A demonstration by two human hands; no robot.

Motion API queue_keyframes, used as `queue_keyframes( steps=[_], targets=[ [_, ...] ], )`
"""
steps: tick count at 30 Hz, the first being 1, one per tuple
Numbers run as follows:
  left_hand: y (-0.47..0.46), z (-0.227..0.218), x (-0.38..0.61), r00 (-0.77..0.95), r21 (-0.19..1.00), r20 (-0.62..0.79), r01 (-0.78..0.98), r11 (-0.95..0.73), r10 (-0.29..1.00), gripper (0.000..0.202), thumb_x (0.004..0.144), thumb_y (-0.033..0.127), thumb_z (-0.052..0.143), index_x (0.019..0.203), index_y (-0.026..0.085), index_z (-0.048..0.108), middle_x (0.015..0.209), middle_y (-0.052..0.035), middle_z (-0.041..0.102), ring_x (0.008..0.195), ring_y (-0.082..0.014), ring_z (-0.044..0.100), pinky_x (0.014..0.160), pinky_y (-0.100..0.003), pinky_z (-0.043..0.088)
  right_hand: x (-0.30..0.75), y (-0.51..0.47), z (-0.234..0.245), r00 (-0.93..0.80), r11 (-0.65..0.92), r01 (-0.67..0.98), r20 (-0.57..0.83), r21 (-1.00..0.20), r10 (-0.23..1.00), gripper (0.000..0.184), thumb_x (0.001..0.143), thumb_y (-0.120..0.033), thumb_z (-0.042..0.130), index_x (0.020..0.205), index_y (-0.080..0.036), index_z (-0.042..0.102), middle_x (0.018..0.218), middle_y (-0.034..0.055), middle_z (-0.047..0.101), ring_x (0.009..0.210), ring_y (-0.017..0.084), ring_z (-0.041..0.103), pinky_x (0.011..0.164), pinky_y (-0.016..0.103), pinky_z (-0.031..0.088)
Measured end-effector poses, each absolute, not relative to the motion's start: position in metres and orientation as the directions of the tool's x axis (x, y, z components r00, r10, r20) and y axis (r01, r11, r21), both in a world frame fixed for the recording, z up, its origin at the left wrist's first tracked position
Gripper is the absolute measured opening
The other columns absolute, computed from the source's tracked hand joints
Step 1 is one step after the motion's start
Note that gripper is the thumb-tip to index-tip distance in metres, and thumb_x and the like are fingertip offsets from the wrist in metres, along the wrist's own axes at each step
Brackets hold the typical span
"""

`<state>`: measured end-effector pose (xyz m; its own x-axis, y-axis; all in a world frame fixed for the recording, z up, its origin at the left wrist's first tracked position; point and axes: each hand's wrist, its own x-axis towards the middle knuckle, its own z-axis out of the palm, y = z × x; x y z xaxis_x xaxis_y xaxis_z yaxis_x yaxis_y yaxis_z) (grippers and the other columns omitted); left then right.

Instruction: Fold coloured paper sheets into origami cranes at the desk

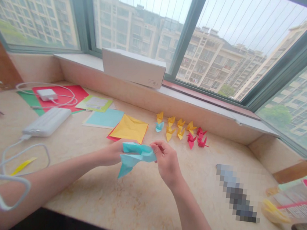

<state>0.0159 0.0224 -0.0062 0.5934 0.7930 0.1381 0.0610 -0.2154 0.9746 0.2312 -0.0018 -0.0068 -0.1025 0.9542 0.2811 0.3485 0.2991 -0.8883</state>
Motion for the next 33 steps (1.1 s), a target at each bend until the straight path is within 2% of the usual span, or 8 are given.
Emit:
queue_keyframes(
  steps=[2, 4, 6, 9, 15, 20, 26, 33],
  targets=[
    [0.023, -0.007, 0.016, 0.575, 0.971, 0.152, 0.065, -0.23, 0.804, 0.014, 0.074, 0.028, 0.07, 0.071, 0.014, 0.067, 0.07, 0.0001, 0.06, 0.066, -0.0137, 0.053, 0.057, -0.022, 0.041, 0.231, -0.002, -0.005, -0.116, 0.361, 0.367, 0.343, -0.857, 0.932, 0.03, 0.095, -0.049, 0.054, 0.094, -0.022, 0.068, 0.077, 0.003, 0.07, 0.065, 0.018, 0.063, 0.058, 0.029, 0.05],
    [0.025, -0.008, 0.015, 0.537, 0.967, 0.172, 0.067, -0.246, 0.826, 0.014, 0.076, 0.027, 0.068, 0.07, 0.014, 0.067, 0.069, 0.0002, 0.06, 0.066, -0.0132, 0.052, 0.058, -0.022, 0.04, 0.231, -0.004, -0.005, -0.193, 0.508, 0.425, 0.473, -0.749, 0.859, 0.026, 0.094, -0.046, 0.057, 0.1, -0.024, 0.07, 0.091, 0.0057, 0.07, 0.084, 0.021, 0.066, 0.075, 0.035, 0.053],
    [0.027, -0.008, 0.014, 0.495, 0.964, 0.193, 0.068, -0.259, 0.847, 0.013, 0.076, 0.027, 0.068, 0.073, 0.014, 0.068, 0.069, 0.0002, 0.06, 0.066, -0.013, 0.051, 0.058, -0.023, 0.04, 0.23, -0.005, -0.006, -0.298, 0.642, 0.481, 0.577, -0.597, 0.76, 0.023, 0.091, -0.042, 0.063, 0.106, -0.026, 0.072, 0.112, 0.0088, 0.065, 0.106, 0.025, 0.062, 0.093, 0.042, 0.05],
    [0.029, -0.008, 0.013, 0.474, 0.963, 0.196, 0.071, -0.259, 0.858, 0.015, 0.075, 0.028, 0.068, 0.075, 0.013, 0.069, 0.07, 0.0, 0.06, 0.066, -0.013, 0.05, 0.058, -0.023, 0.039, 0.228, -0.006, -0.009, -0.365, 0.701, 0.571, 0.633, -0.427, 0.683, 0.026, 0.09, -0.039, 0.066, 0.114, -0.03, 0.07, 0.131, 0.0105, 0.056, 0.124, 0.029, 0.052, 0.104, 0.051, 0.042],
    [0.03, -0.01, 0.012, 0.504, 0.969, 0.177, 0.06, -0.239, 0.845, 0.021, 0.073, 0.032, 0.07, 0.071, 0.012, 0.065, 0.066, 0.0007, 0.057, 0.062, -0.0119, 0.049, 0.056, -0.023, 0.037, 0.225, -0.01, -0.009, -0.428, 0.734, 0.617, 0.662, -0.284, 0.615, 0.021, 0.092, -0.028, 0.066, 0.112, -0.029, 0.069, 0.128, 0.0094, 0.057, 0.122, 0.028, 0.053, 0.102, 0.05, 0.039],
    [0.03, -0.008, 0.011, 0.502, 0.965, 0.143, 0.119, -0.232, 0.853, 0.026, 0.077, 0.037, 0.068, 0.072, 0.012, 0.066, 0.065, 0.0001, 0.059, 0.061, -0.0122, 0.051, 0.055, -0.022, 0.037, 0.222, -0.013, -0.005, -0.429, 0.736, 0.613, 0.66, -0.288, 0.617, 0.012, 0.091, -0.023, 0.066, 0.102, -0.027, 0.068, 0.12, 0.0082, 0.06, 0.116, 0.027, 0.054, 0.1, 0.048, 0.038],
    [0.029, 0.0, 0.009, 0.46, 0.978, 0.073, 0.138, -0.153, 0.885, 0.029, 0.075, 0.04, 0.072, 0.083, 0.012, 0.073, 0.077, -0.0044, 0.069, 0.07, -0.0163, 0.06, 0.061, -0.024, 0.044, 0.224, -0.013, -0.001, -0.461, 0.751, 0.614, 0.663, -0.243, 0.59, 0.008, 0.091, -0.021, 0.066, 0.097, -0.025, 0.064, 0.115, 0.0072, 0.062, 0.112, 0.025, 0.056, 0.098, 0.047, 0.036],
    [0.032, -0.001, 0.008, 0.427, 0.991, 0.002, 0.118, -0.058, 0.904, 0.032, 0.074, 0.043, 0.07, 0.066, 0.012, 0.064, 0.059, 0.002, 0.054, 0.054, -0.0104, 0.047, 0.05, -0.021, 0.032, 0.226, -0.011, -0.003, -0.496, 0.785, 0.608, 0.717, -0.116, 0.49, 0.008, 0.093, -0.016, 0.062, 0.094, -0.024, 0.061, 0.11, 0.0054, 0.067, 0.107, 0.022, 0.059, 0.099, 0.045, 0.035]
  ],
)
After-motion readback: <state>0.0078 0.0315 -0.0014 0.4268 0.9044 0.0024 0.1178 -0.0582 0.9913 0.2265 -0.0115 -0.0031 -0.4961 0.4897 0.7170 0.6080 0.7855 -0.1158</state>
